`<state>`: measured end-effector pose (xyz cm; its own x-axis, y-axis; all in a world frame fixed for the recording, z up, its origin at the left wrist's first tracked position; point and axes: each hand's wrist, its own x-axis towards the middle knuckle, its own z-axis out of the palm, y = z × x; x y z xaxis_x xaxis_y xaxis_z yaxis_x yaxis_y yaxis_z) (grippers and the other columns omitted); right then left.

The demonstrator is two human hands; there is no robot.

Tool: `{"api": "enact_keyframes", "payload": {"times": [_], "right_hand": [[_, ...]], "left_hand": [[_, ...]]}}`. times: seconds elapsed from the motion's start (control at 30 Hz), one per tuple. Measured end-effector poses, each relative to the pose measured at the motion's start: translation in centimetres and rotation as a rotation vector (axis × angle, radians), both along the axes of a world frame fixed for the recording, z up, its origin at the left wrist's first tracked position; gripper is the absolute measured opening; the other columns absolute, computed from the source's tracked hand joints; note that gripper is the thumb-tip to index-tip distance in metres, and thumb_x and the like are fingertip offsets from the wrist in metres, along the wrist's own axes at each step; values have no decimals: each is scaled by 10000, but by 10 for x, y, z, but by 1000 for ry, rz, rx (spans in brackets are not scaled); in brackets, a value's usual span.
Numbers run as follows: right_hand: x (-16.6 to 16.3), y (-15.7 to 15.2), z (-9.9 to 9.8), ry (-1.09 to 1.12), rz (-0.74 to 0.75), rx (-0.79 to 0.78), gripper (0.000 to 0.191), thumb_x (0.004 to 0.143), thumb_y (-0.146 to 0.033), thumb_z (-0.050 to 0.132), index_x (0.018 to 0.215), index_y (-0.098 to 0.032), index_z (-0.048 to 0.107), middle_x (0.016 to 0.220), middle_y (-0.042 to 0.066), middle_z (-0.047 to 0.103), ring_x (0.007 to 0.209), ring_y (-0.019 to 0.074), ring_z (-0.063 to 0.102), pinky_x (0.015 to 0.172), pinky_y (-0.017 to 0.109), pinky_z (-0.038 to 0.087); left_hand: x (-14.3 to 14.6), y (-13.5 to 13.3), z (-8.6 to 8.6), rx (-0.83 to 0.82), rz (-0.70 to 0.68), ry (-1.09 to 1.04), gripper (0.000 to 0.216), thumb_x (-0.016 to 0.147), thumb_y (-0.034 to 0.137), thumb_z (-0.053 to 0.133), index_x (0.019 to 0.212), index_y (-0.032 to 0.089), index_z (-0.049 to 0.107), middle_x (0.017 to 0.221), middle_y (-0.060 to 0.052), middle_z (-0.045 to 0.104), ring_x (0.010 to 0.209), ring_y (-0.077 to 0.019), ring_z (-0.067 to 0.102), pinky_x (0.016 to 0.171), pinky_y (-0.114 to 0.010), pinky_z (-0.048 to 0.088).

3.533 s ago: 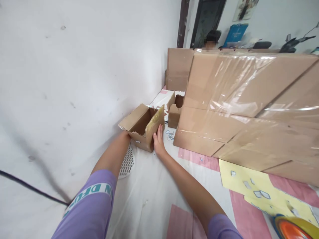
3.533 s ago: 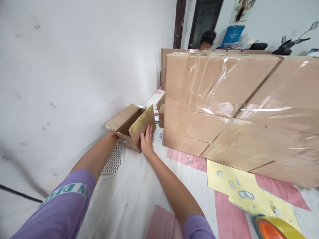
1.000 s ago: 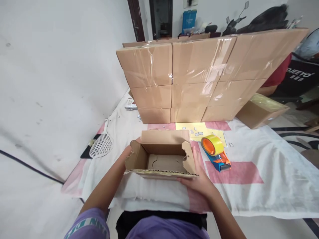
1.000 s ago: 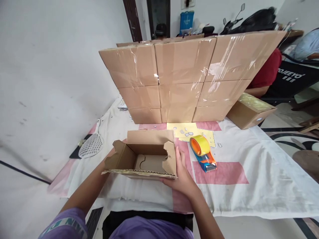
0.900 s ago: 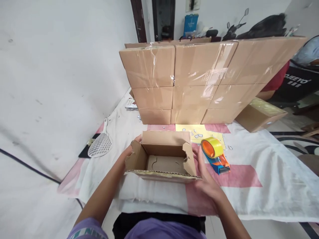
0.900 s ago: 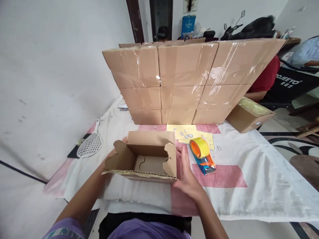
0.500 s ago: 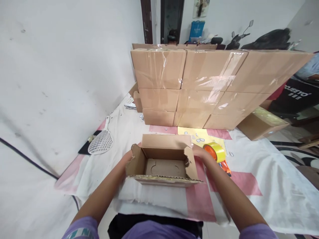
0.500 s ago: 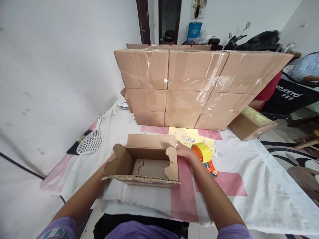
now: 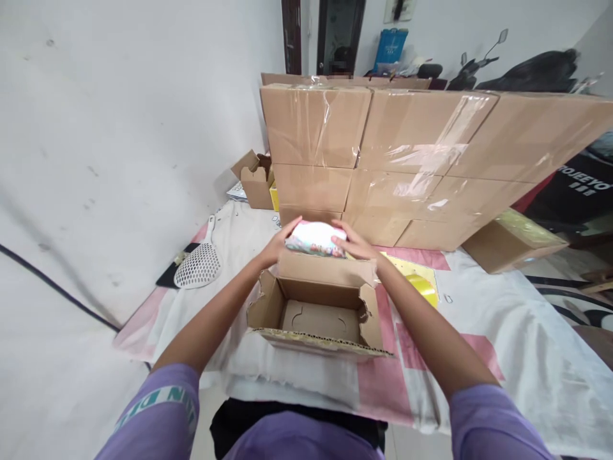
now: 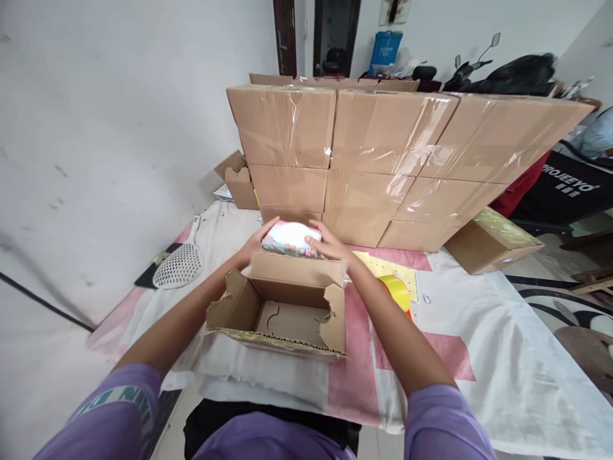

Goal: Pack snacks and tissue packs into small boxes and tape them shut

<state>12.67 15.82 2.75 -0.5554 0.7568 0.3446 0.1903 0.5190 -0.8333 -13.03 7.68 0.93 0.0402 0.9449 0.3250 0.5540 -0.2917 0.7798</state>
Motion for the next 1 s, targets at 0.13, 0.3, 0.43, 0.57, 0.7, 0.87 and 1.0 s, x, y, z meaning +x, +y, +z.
{"api": "enact_keyframes", "payload": {"times": [0.13, 0.3, 0.43, 0.57, 0.7, 0.87, 1.0], "right_hand": [[-14, 20, 71, 31, 127, 142, 616, 933, -657, 541, 1397, -252, 561, 1421, 70, 571, 1326, 276, 555, 1117, 489, 464], [15, -48, 114, -66, 79, 292, 861, 796, -734, 649, 1513, -301, 453, 1545, 48, 397, 1403, 367, 470, 1151, 595, 379], [41, -128, 98, -231, 187, 197, 949, 740, -554, 825, 1559, -342, 397, 1490, 79, 428, 1303, 370, 555, 1077, 530, 515], [43, -168, 77, -435, 234, 177, 897, 797, -357, 779, 1579, -371, 340, 1395, 106, 471, 1166, 339, 601, 898, 484, 607], [30, -176, 73, -640, 277, 250, 885, 836, -262, 689, 1606, -302, 255, 1336, 135, 481, 1221, 346, 512, 834, 470, 594], [23, -177, 69, -820, 264, 350, 890, 838, -289, 688, 1599, -169, 243, 1359, 181, 498, 1234, 371, 486, 898, 520, 539], [20, -174, 64, -939, 262, 448, 853, 809, -253, 727, 1548, -71, 342, 1326, 216, 559, 1208, 376, 520, 973, 521, 489]], "left_hand": [[-16, 12, 72, 256, 69, 90, 1246, 582, 755, 816, 1571, 152, 356, 1614, -197, 383, 1481, -398, 372, 1214, -528, 335], [4, -62, 123, 368, 126, 198, 1118, 660, 684, 825, 1580, 267, 347, 1582, -117, 454, 1440, -367, 443, 1175, -503, 409], [31, -139, 101, 182, 93, 271, 1069, 693, 631, 829, 1581, 266, 359, 1535, -126, 516, 1384, -371, 511, 1140, -492, 453], [40, -177, 81, -177, -47, 325, 865, 854, 589, 695, 1593, 310, 343, 1572, -101, 480, 1368, -354, 528, 1124, -498, 457], [38, -189, 82, -312, -115, 277, 614, 998, 535, 493, 1574, 360, 374, 1591, -68, 452, 1368, -311, 528, 1096, -486, 477], [43, -205, 72, -297, -49, 324, 757, 936, 620, 567, 1597, 337, 329, 1689, -83, 263, 1530, -347, 308, 1190, -531, 369], [48, -212, 60, -249, -120, 425, 717, 911, 655, 584, 1550, 376, 418, 1715, -42, 136, 1578, -370, 136, 1230, -615, 238]]}}
